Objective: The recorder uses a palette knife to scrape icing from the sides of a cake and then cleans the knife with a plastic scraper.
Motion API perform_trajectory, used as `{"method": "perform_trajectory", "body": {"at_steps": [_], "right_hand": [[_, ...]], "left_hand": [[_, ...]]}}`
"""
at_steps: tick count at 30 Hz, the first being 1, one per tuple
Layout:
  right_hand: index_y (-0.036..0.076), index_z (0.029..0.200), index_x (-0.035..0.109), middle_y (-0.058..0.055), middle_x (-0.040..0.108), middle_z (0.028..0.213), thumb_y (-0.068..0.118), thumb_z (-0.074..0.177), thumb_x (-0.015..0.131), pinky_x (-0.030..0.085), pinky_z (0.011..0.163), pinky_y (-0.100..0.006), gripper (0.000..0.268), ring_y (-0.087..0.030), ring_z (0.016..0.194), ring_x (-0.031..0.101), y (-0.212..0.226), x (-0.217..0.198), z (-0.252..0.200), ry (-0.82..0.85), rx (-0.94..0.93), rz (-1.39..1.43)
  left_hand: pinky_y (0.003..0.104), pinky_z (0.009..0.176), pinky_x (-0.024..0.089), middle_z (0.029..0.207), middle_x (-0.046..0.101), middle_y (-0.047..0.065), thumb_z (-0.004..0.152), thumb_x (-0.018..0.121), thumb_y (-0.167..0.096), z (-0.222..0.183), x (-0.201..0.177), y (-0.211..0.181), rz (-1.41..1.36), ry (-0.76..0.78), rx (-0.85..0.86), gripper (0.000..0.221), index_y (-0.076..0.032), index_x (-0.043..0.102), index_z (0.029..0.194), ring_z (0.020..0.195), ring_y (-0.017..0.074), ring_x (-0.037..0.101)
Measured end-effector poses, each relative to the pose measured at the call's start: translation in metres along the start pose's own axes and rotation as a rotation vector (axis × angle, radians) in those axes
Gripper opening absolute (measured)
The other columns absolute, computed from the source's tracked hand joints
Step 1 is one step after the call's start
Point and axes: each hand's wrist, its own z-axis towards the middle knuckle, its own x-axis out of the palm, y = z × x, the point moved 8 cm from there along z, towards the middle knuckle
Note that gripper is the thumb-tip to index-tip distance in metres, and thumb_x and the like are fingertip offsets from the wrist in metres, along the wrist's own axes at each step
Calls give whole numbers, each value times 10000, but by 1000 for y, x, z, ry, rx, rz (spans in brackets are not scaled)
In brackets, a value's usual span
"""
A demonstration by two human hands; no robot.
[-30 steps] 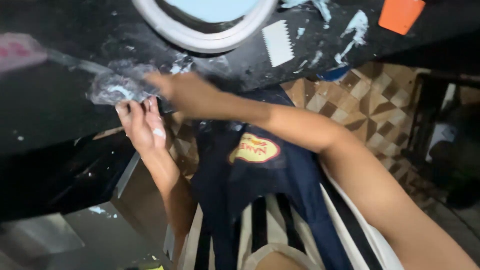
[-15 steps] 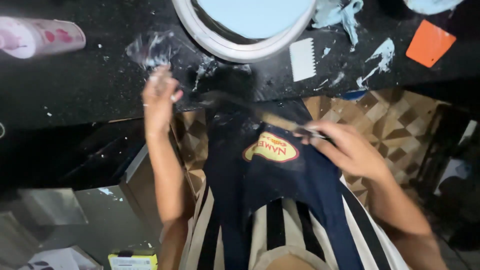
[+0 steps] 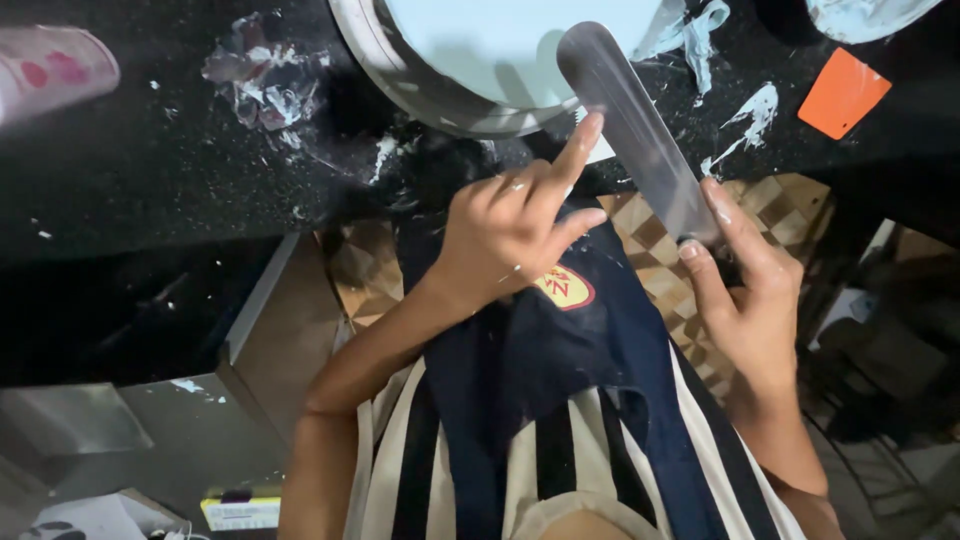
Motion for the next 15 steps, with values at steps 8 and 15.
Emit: {"method": "perform_trajectory", "body": {"at_steps": [8, 15], "right_hand": [[23, 1490, 585, -190, 710, 1344, -26, 996, 726, 534, 935, -272, 516, -181, 1047, 712, 0, -3, 15, 49, 162, -27], [20, 1457, 592, -201, 684, 1354, -32, 1020, 750, 535, 1010, -290, 468, -263, 1185, 727, 12, -6, 19, 52, 49, -123]], "left_hand": [[286, 627, 505, 771, 499, 28, 1065, 693, -461, 6, 3, 11, -19, -10, -24, 760, -117, 316, 1629, 630, 152, 502], [292, 607, 490, 757, 479, 12, 1087, 674, -459, 6, 11, 17, -96, 39, -61, 743, -96, 314, 1627, 614, 143, 489]]}}
